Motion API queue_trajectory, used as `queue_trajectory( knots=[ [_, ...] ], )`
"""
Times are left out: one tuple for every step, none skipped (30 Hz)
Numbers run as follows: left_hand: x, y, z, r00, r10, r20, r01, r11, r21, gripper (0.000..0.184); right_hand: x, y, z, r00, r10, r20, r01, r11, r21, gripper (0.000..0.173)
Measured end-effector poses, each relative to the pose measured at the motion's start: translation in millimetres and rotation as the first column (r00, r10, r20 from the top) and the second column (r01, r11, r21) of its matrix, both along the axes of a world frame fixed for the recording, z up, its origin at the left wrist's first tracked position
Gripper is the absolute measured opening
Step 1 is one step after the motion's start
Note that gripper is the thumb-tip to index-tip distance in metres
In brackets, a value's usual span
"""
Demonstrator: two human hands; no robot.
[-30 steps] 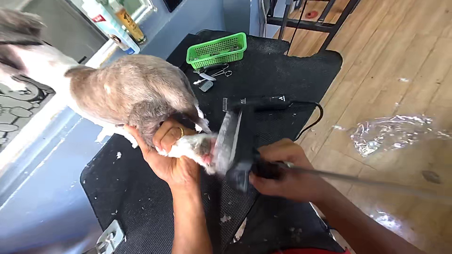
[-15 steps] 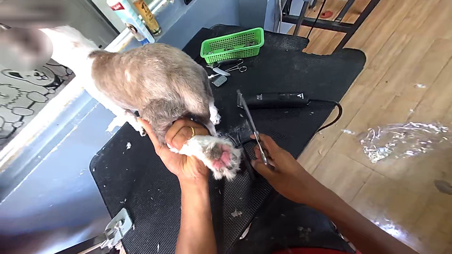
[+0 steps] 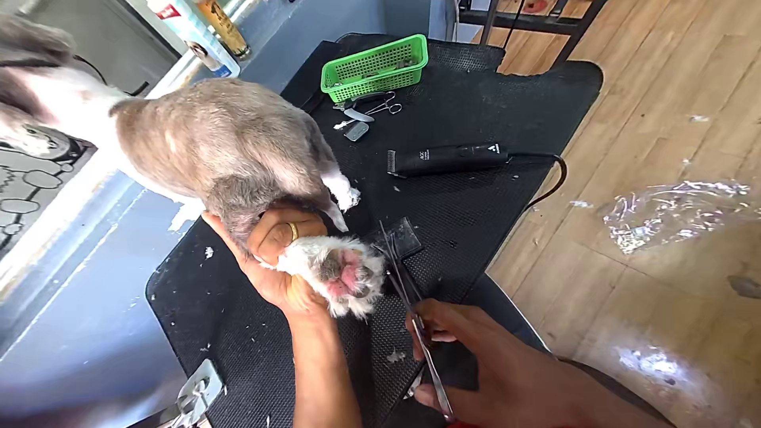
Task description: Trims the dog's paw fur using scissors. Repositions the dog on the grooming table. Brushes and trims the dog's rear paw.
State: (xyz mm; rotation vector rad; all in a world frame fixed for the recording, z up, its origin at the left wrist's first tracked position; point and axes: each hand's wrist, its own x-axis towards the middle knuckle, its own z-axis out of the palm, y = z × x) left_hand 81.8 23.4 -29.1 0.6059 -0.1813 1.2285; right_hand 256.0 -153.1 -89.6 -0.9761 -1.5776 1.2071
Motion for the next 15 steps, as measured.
queue_trajectory(
  knots=[
    [0, 0, -1, 1.0, 0.01, -0.005, -0.01, 1.0, 0.015, 0.067, -1, 1, 1, 1.0, 0.006, 0.005, -0.006, 1.0, 0.004, 0.054],
    [-1, 1, -3, 1.0, 0.017, -0.01, -0.016, 0.999, 0.031, 0.066, -3, 3, 3, 1.0, 0.011, 0.013, -0.011, 1.0, 0.006, 0.053],
    [0, 0, -2, 1.0, 0.004, 0.001, -0.004, 1.0, 0.014, 0.065, -4, 5, 5, 1.0, 0.019, 0.014, -0.019, 1.0, 0.006, 0.051],
    [1, -1, -3, 1.0, -0.017, 0.008, 0.017, 1.0, 0.002, 0.066, -5, 7, 6, 1.0, 0.023, 0.01, -0.023, 1.0, 0.009, 0.048],
    [1, -2, -3, 0.999, -0.043, 0.017, 0.043, 0.999, -0.018, 0.066, -5, 9, 7, 1.0, 0.024, 0.007, -0.024, 1.0, 0.011, 0.046],
    [2, -2, -3, 0.998, -0.064, 0.021, 0.064, 0.997, -0.036, 0.066, -4, 11, 7, 1.0, 0.022, 0.008, -0.022, 1.0, 0.014, 0.045],
    [2, -1, -3, 0.997, -0.075, 0.017, 0.076, 0.996, -0.047, 0.067, -3, 12, 8, 1.0, 0.017, 0.016, -0.017, 1.0, 0.014, 0.044],
    [2, 1, -4, 0.997, -0.077, 0.001, 0.077, 0.996, -0.04, 0.069, -2, 12, 8, 1.0, 0.008, 0.026, -0.008, 1.0, 0.015, 0.043],
    [1, 3, -5, 0.997, -0.069, -0.023, 0.068, 0.997, -0.02, 0.071, 0, 12, 9, 0.999, -0.004, 0.039, 0.003, 1.0, 0.016, 0.043],
    [0, 5, -5, 0.997, -0.053, -0.053, 0.054, 0.998, 0.009, 0.071, 2, 12, 9, 0.998, -0.018, 0.053, 0.017, 1.0, 0.019, 0.042],
    [-1, 6, -4, 0.996, -0.025, -0.084, 0.028, 0.999, 0.042, 0.071, 4, 12, 9, 0.997, -0.031, 0.069, 0.03, 0.999, 0.025, 0.041],
    [-2, 8, -4, 0.994, 0.003, -0.106, 0.006, 0.997, 0.082, 0.07, 6, 12, 10, 0.995, -0.039, 0.087, 0.036, 0.999, 0.034, 0.041],
    [-2, 8, -3, 0.995, 0.015, -0.096, -0.007, 0.997, 0.079, 0.07, 8, 12, 10, 0.994, -0.039, 0.102, 0.035, 0.999, 0.041, 0.041],
    [-2, 8, -3, 0.996, 0.016, -0.086, -0.009, 0.997, 0.079, 0.07, 9, 12, 11, 0.992, -0.036, 0.121, 0.03, 0.998, 0.048, 0.042],
    [-3, 8, -4, 0.996, 0.023, -0.089, -0.014, 0.995, 0.103, 0.068, 9, 13, 12, 0.99, -0.031, 0.137, 0.024, 0.998, 0.054, 0.042]
  ],
)
